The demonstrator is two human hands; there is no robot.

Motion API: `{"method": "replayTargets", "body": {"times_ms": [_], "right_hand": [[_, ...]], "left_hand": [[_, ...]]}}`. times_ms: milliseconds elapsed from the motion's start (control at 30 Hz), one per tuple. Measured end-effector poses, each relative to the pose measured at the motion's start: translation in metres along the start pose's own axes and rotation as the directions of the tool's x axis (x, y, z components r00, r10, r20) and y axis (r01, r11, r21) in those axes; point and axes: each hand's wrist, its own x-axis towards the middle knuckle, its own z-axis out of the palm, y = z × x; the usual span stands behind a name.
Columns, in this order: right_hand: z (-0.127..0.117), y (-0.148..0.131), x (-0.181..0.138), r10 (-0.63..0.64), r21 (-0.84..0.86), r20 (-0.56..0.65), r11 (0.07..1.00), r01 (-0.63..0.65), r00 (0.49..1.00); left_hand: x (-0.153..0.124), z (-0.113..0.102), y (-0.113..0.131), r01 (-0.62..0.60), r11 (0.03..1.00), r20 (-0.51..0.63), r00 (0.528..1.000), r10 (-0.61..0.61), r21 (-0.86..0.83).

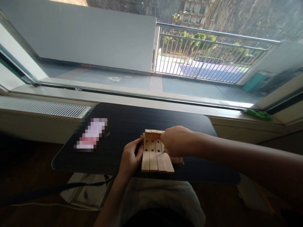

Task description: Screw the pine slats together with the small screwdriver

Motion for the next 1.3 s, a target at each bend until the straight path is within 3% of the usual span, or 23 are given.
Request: {"method": "replayTargets", "body": {"times_ms": [267,500,733,867,1300], "right_hand": [[0.000,0.002,0.000,0.078,0.070,0.030,0.994,-0.080,0.996],[-0.001,0.009,-0.008,-0.027,0.040,-0.007,0.999,0.028,1.000],[0.004,0.020,-0.017,-0.171,-0.116,-0.116,0.981,0.157,0.978],[0.003,0.022,-0.019,-0.237,-0.178,-0.118,0.960,0.215,0.964],[0.009,0.021,-0.009,-0.249,-0.168,-0.131,0.960,0.226,0.960]], "left_hand": [[-0.001,0.000,0.000,-0.007,1.000,0.002,1.000,0.007,0.006],[-0.001,0.001,-0.001,-0.012,1.000,-0.003,1.000,0.012,0.011],[-0.001,0.001,-0.001,-0.027,1.000,-0.001,1.000,0.027,0.011],[0.000,0.001,-0.001,-0.027,1.000,-0.009,1.000,0.027,0.005],[0.001,0.003,-0.005,-0.016,1.000,0.004,1.000,0.016,-0.015]]}}
